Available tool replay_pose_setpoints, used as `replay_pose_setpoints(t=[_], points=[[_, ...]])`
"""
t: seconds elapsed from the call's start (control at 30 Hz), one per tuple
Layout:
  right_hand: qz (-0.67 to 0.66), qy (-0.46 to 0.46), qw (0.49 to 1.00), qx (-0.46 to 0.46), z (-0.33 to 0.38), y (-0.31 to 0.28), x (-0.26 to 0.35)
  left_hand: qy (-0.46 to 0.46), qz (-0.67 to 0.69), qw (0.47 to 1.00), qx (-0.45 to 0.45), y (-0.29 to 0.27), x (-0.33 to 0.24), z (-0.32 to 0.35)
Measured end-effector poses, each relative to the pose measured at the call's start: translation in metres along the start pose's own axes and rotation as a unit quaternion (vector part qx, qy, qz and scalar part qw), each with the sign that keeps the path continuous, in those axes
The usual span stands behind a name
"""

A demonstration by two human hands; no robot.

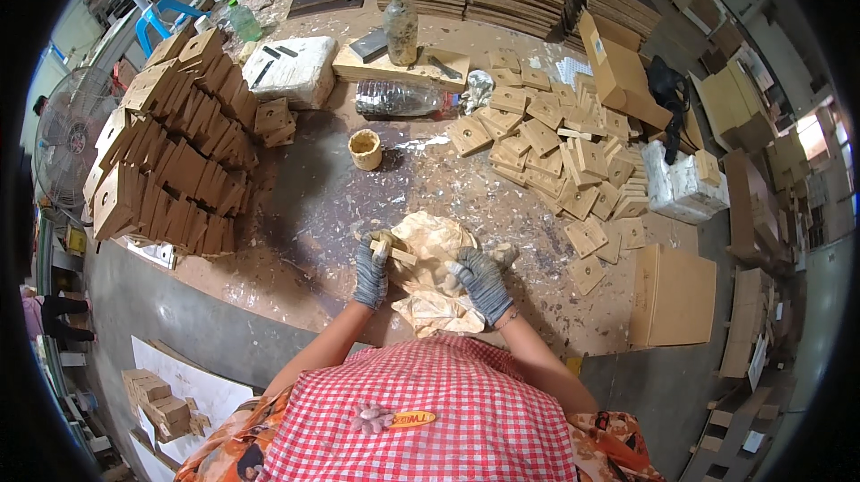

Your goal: The person applies a substance to wooden pieces and wipes them with a cloth while wearing gloves at a workbench.

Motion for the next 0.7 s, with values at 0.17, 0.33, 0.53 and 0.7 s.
replay_pose_setpoints(t=[0.17, 0.33, 0.53, 0.7], points=[[0.161, -0.232, 0.958, -0.045, 0.01, 0.002, 0.02, -0.008, 0.016, 1.0, 0.003, 0.002, 0.004, 0.0], [0.15, -0.269, 0.951, 0.001, 0.013, 0.018, 0.023, -0.003, 0.021, 1.0, 0.004, 0.0, 0.004, -0.001], [0.196, -0.256, 0.947, -0.005, 0.009, 0.02, 0.016, -0.003, 0.022, 1.0, 0.003, 0.004, -0.003, -0.001], [0.167, -0.274, 0.947, 0.023, 0.01, 0.029, 0.023, 0.002, 0.011, 1.0, -0.002, 0.003, -0.004, -0.001]])
Point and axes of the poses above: each hand's wrist, its own z-axis away from the middle knuckle, its own y-axis out of the palm, x = y × z, the point moved 10 cm from there along -z, towards the middle knuckle, and after that the axes turned 5 degrees about -z, right-handed, at the moved point
